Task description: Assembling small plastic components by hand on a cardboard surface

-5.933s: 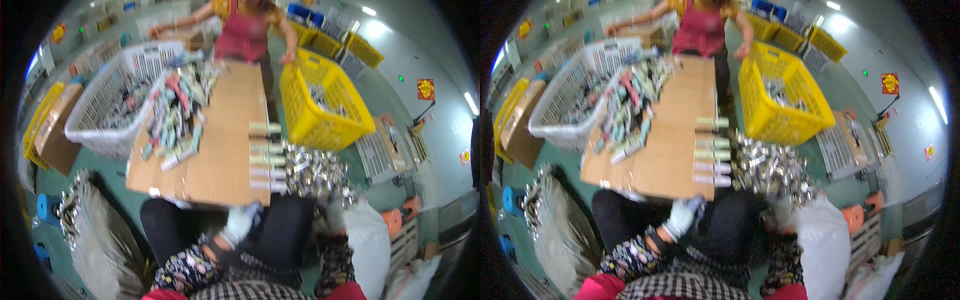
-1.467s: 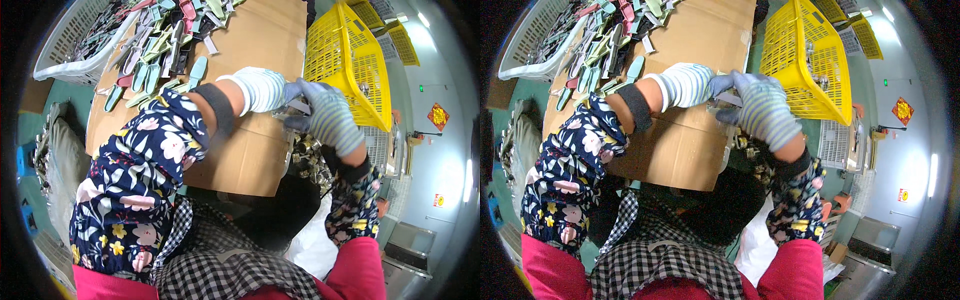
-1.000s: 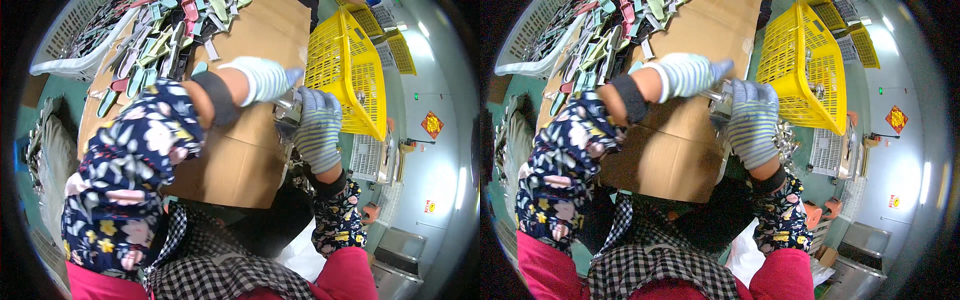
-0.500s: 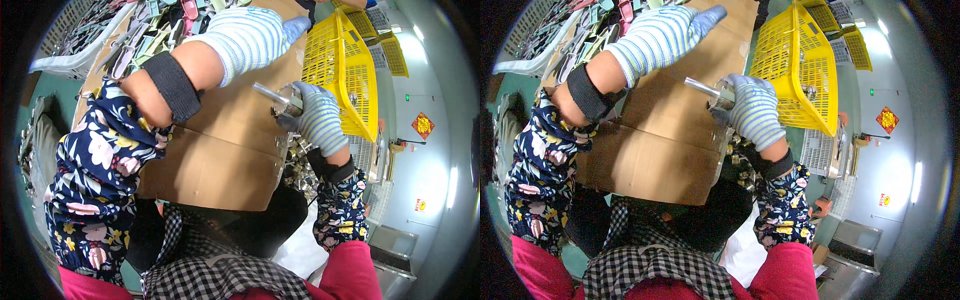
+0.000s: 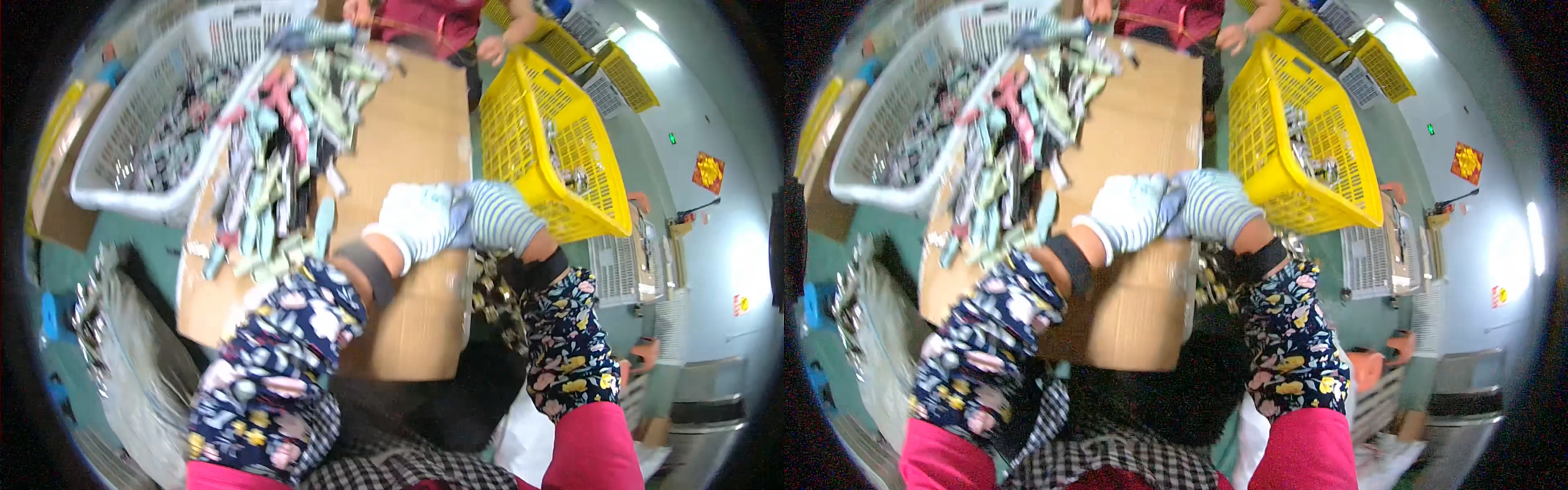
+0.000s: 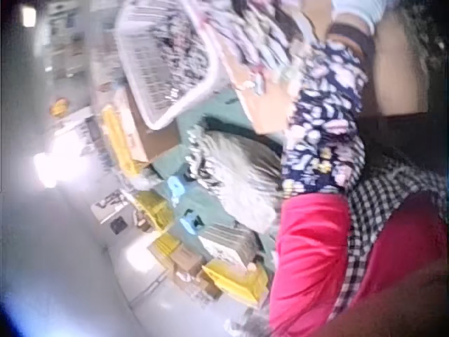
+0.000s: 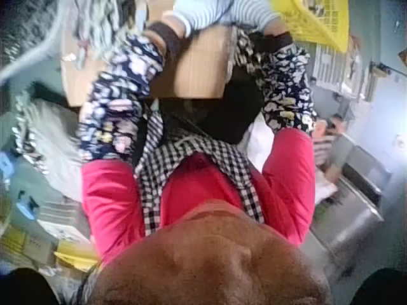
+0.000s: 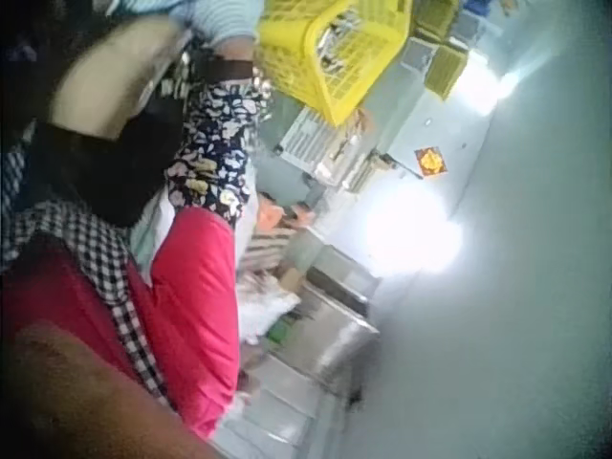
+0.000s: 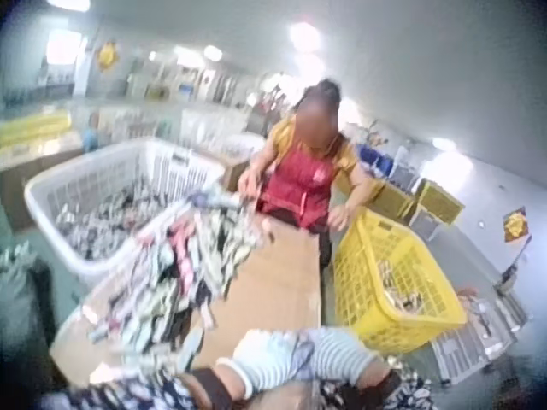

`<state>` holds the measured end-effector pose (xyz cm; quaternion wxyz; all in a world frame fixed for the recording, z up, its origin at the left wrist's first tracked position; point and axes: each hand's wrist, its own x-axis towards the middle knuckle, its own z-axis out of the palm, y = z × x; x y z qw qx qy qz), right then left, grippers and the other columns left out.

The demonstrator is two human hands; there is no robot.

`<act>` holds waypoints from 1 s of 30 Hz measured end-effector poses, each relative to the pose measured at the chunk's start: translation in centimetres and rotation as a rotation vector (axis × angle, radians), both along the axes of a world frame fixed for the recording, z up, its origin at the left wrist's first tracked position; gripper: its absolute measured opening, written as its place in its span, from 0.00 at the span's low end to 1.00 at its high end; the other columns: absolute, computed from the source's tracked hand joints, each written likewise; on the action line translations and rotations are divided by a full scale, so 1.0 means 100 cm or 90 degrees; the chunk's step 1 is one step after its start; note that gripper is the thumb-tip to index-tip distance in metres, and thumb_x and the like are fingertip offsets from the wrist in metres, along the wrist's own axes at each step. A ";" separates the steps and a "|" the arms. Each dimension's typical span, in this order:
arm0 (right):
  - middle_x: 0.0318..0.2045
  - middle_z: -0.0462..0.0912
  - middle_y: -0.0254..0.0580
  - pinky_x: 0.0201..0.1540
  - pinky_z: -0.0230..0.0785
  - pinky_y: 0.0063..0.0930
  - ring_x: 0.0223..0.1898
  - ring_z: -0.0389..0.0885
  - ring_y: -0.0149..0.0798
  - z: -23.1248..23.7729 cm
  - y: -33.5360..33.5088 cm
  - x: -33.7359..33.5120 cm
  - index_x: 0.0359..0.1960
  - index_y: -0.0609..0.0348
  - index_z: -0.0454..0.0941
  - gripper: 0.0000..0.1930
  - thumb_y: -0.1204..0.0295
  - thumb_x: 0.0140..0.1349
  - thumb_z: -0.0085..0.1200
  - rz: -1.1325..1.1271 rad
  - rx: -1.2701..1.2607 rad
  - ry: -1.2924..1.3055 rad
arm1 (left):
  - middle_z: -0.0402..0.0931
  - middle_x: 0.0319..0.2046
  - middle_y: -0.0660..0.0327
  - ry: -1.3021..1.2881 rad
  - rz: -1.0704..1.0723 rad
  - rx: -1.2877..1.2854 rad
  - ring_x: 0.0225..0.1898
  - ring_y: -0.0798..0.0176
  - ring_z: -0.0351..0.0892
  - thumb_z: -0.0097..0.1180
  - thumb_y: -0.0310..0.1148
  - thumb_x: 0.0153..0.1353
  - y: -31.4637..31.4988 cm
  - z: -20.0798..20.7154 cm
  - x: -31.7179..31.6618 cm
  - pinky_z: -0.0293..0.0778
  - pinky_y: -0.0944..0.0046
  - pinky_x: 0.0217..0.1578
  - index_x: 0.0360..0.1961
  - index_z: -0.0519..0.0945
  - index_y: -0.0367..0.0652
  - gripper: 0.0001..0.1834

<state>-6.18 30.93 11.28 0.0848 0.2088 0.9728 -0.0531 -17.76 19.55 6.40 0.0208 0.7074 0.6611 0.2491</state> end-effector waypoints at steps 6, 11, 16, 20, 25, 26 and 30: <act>0.36 0.80 0.44 0.52 0.64 0.41 0.43 0.77 0.45 0.020 -0.010 -0.011 0.44 0.51 0.76 0.31 0.46 0.40 0.65 -0.033 -0.024 -0.059 | 0.78 0.38 0.44 -0.182 0.117 -0.318 0.44 0.41 0.76 0.29 0.51 0.67 0.039 0.005 -0.024 0.70 0.51 0.47 0.43 0.76 0.46 0.26; 0.41 0.76 0.42 0.59 0.54 0.46 0.50 0.71 0.42 0.001 -0.015 -0.017 0.49 0.58 0.71 0.45 0.38 0.32 0.66 -0.104 0.314 -0.092 | 0.76 0.42 0.39 -0.196 0.067 -0.390 0.50 0.39 0.73 0.24 0.54 0.67 0.090 -0.007 -0.046 0.66 0.53 0.52 0.47 0.76 0.40 0.32; 0.39 0.81 0.48 0.56 0.60 0.48 0.46 0.78 0.48 0.045 0.035 -0.036 0.43 0.59 0.78 0.37 0.44 0.35 0.68 -0.091 0.085 -0.208 | 0.75 0.43 0.37 -0.262 0.162 -0.262 0.50 0.38 0.71 0.25 0.55 0.67 0.075 0.025 -0.025 0.64 0.51 0.54 0.46 0.75 0.40 0.33; 0.39 0.82 0.50 0.52 0.64 0.48 0.44 0.79 0.51 0.045 0.056 -0.050 0.41 0.59 0.79 0.35 0.45 0.36 0.67 -0.060 -0.003 -0.205 | 0.77 0.40 0.41 -0.100 0.069 -0.211 0.44 0.39 0.75 0.33 0.44 0.65 0.104 0.008 -0.049 0.71 0.50 0.45 0.45 0.76 0.43 0.21; 0.45 0.78 0.48 0.57 0.58 0.50 0.52 0.74 0.46 0.009 0.048 -0.058 0.50 0.59 0.71 0.43 0.40 0.36 0.64 -0.057 0.245 -0.114 | 0.78 0.42 0.42 -0.218 -0.007 -0.366 0.49 0.42 0.75 0.30 0.52 0.64 0.156 -0.018 -0.087 0.68 0.54 0.49 0.43 0.79 0.36 0.31; 0.43 0.79 0.49 0.55 0.62 0.48 0.48 0.76 0.46 0.014 0.055 -0.059 0.48 0.60 0.73 0.40 0.43 0.37 0.64 -0.062 0.201 -0.121 | 0.77 0.41 0.40 -0.236 0.035 -0.335 0.49 0.41 0.75 0.26 0.52 0.66 0.158 -0.008 -0.079 0.67 0.53 0.51 0.41 0.80 0.35 0.34; 0.29 0.84 0.48 0.36 0.72 0.36 0.30 0.81 0.45 0.022 0.109 -0.072 0.30 0.60 0.83 0.21 0.58 0.37 0.66 -0.012 -0.115 -0.161 | 0.77 0.43 0.41 -0.199 0.122 -0.149 0.50 0.40 0.73 0.19 0.52 0.68 0.141 -0.005 -0.062 0.65 0.50 0.54 0.46 0.76 0.35 0.36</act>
